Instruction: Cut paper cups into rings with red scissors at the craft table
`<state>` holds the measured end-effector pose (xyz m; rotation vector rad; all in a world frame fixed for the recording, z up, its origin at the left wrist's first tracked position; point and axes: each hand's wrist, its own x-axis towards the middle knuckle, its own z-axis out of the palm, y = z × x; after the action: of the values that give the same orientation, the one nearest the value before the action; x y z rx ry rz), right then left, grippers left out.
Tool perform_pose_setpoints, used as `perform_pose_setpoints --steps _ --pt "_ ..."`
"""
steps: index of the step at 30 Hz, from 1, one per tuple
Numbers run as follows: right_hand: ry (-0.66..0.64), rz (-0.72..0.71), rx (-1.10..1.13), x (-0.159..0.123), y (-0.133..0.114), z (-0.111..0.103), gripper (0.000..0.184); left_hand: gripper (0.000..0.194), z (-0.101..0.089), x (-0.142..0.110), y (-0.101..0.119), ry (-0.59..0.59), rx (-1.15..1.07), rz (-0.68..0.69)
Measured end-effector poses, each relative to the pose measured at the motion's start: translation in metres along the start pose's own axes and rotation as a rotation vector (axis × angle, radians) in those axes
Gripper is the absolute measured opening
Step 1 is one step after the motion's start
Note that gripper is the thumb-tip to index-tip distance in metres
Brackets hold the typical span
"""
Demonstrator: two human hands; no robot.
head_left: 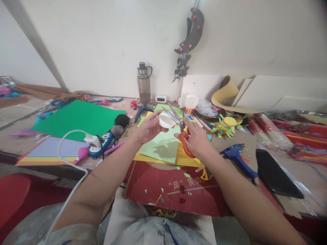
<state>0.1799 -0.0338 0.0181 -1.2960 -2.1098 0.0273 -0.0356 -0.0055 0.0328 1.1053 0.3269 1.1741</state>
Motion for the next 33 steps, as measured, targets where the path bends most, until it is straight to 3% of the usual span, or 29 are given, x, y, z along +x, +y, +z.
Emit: perform_pose_setpoints --steps 10,21,33 --pt "-0.047 0.022 -0.063 0.0 -0.001 -0.001 0.058 0.053 -0.003 0.001 0.001 0.034 0.025 0.018" --pt "-0.019 -0.017 -0.009 0.001 -0.004 -0.001 0.055 0.055 -0.01 0.001 0.003 -0.032 -0.002 -0.031" --pt "-0.109 0.024 -0.085 -0.001 -0.006 -0.001 0.051 0.052 -0.017 0.002 0.001 0.002 0.016 -0.093"
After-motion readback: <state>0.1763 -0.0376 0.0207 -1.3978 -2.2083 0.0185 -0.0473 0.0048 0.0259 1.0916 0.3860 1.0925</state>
